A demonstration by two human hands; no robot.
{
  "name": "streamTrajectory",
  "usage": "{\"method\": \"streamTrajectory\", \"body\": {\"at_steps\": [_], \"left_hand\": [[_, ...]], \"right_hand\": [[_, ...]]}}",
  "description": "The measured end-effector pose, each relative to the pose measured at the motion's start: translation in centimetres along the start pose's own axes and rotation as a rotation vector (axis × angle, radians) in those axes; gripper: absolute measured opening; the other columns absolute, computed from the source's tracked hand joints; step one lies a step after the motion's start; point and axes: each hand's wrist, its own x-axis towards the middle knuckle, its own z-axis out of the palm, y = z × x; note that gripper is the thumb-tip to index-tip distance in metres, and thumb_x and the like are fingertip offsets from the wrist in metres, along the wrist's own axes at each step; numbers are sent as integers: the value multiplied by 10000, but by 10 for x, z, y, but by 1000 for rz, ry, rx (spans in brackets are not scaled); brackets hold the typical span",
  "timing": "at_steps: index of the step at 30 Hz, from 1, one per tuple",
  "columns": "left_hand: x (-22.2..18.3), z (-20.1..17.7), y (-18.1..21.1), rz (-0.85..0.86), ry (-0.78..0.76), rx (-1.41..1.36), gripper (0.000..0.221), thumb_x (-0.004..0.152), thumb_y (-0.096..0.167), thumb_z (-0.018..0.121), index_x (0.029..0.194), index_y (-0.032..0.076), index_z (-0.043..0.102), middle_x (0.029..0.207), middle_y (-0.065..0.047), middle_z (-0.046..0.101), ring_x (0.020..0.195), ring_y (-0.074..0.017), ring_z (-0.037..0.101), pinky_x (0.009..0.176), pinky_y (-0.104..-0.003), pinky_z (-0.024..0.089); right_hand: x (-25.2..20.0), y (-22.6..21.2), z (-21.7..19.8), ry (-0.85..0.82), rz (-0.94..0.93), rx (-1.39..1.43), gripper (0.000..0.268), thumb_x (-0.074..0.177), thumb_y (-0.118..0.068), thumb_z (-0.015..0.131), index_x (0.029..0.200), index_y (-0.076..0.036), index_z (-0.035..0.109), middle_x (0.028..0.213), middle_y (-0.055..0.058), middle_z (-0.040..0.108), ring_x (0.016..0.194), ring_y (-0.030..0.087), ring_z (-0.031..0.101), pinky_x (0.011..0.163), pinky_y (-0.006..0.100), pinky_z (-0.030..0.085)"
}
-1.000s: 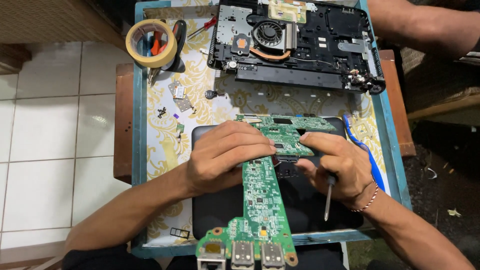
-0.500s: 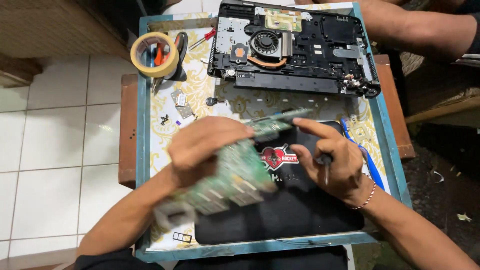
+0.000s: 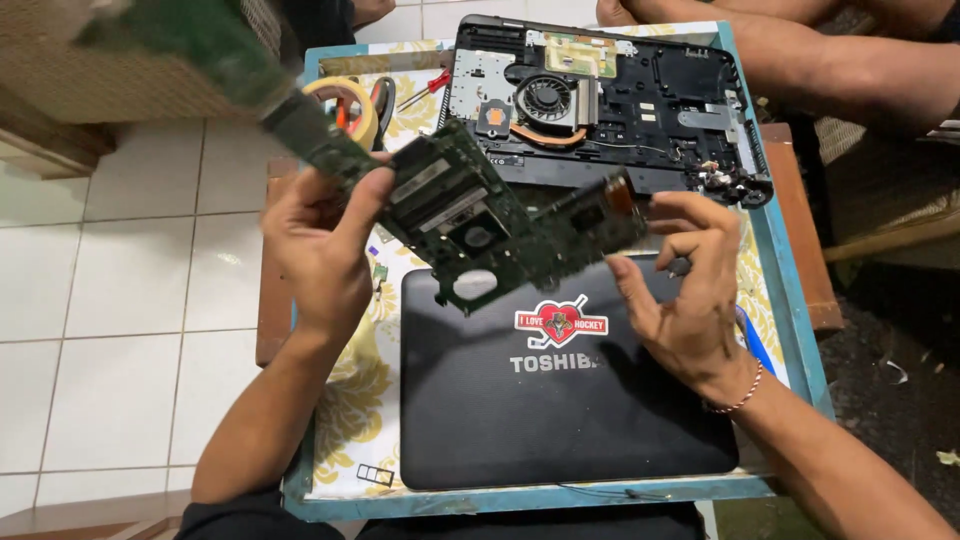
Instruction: Disassembling a laptop to access and clean the motherboard using a screwdriver and a small brush.
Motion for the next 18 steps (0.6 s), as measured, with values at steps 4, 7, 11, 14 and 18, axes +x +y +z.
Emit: {"method": "streamTrajectory", "body": {"at_steps": [4, 7, 11, 14, 18], "left_hand": [[3, 18, 16, -179, -44, -31, 86, 935, 88, 807, 954, 26, 750, 752, 3, 633, 748, -37, 511, 674, -257, 537], [-1, 23, 4, -335, -63, -149, 90, 891, 95, 821, 915, 56, 744, 690, 24, 623, 671, 11, 525, 613, -181, 497], [-5, 21, -24, -570, -110, -238, 210, 843, 120, 846, 957, -14, 733, 752, -58, 699, 662, -72, 682, 613, -248, 614], [-3, 20, -28, -667, -170, -287, 283, 830, 111, 842, 1019, -50, 707, 806, -108, 720, 690, -136, 736, 623, -299, 658], [0, 26, -11, -717, -249, -255, 376, 796, 111, 852, 1076, -73, 682, 832, -127, 714, 716, -167, 750, 642, -319, 667]], "right_hand": [[-2, 2, -6, -20, 87, -21, 391, 1053, -169, 700, 875, -48, 374, 1218, 193, 563, 917, 355, 667, 784, 388, 526], [-9, 8, -6, -48, 275, 30, 377, 1065, -140, 713, 889, -62, 389, 1020, 160, 655, 748, 308, 678, 631, 345, 468], [-14, 22, -7, -79, 435, 108, 360, 1052, -103, 715, 858, -91, 413, 856, 107, 691, 594, 189, 556, 542, 296, 398], [-14, 30, -7, -77, 509, 152, 339, 1059, -85, 700, 850, -96, 434, 828, 95, 695, 592, 149, 515, 537, 278, 380], [-14, 39, -8, -89, 559, 175, 317, 1050, -81, 697, 850, -78, 451, 812, 110, 702, 611, 139, 511, 539, 279, 375]]}}
